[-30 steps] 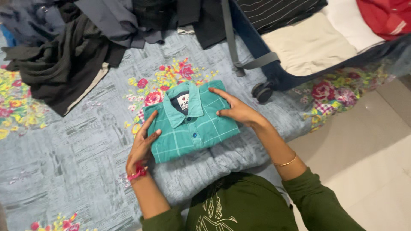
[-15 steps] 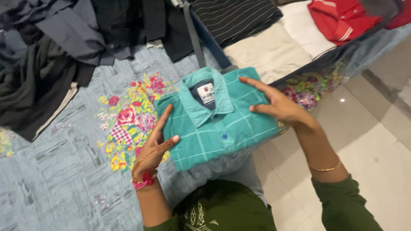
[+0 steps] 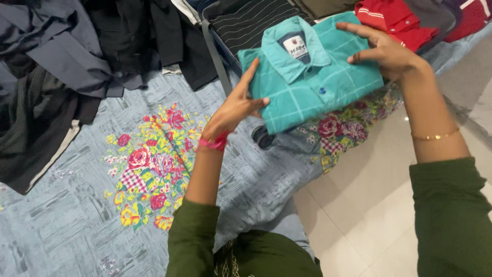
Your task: The person folds a green checkered shirt and places it inside a suitcase with other clothing items.
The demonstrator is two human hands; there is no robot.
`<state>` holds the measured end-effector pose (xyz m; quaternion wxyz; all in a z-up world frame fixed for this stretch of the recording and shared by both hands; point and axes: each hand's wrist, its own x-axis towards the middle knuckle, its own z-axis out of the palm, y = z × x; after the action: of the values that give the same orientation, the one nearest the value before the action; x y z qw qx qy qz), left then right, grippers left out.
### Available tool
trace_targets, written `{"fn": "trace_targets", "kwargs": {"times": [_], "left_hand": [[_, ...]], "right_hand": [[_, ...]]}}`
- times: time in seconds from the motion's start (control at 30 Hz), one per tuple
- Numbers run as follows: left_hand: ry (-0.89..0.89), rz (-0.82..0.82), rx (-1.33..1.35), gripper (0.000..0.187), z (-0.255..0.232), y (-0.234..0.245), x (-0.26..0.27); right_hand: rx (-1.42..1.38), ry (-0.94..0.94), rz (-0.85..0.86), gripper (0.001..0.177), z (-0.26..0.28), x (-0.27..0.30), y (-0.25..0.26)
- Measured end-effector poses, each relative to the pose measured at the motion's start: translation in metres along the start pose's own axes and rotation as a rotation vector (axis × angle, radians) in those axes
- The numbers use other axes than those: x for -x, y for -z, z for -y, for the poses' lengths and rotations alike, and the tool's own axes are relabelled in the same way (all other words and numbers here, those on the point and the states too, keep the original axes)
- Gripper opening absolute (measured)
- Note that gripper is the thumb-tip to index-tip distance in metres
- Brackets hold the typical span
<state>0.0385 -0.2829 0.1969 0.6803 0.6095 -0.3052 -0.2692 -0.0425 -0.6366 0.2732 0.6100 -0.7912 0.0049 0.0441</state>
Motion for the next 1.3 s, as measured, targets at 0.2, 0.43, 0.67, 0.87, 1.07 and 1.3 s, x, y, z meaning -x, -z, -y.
{"fn": "trace_targets", "kwargs": {"times": [0.2, 0.43, 0.67, 0.87, 1.07, 1.3], "left_hand": [[0.088, 0.013, -0.094, 0.105, 0.048, 0.008, -0.083], [0.160, -0.014, -0.189, 0.104, 0.078, 0.008, -0.107], [0.115, -0.057, -0.693, 0.114, 0.103, 0.000, -0.121], [0.020, -0.213, -1.002, 0.106, 0.116, -0.021, -0.121], [-0.006, -0.299, -1.246, 0.111, 0.047, -0.068, -0.073], [-0.033, -0.016, -1.300, 0.138, 0.036, -0.083, -0.091]], "right_hand": [[0.017, -0.026, -0.008, 0.082, -0.055, -0.053, 0.047], [0.248, 0.003, -0.025, 0.076, -0.134, -0.087, 0.055], [0.200, 0.002, -0.119, 0.078, -0.142, -0.083, 0.061], [0.210, 0.042, -0.077, 0.079, -0.150, -0.084, 0.061], [0.582, 0.187, -0.210, 0.083, -0.147, -0.080, 0.054], [1.094, 0.220, -0.131, 0.086, -0.114, -0.075, 0.028]]}}
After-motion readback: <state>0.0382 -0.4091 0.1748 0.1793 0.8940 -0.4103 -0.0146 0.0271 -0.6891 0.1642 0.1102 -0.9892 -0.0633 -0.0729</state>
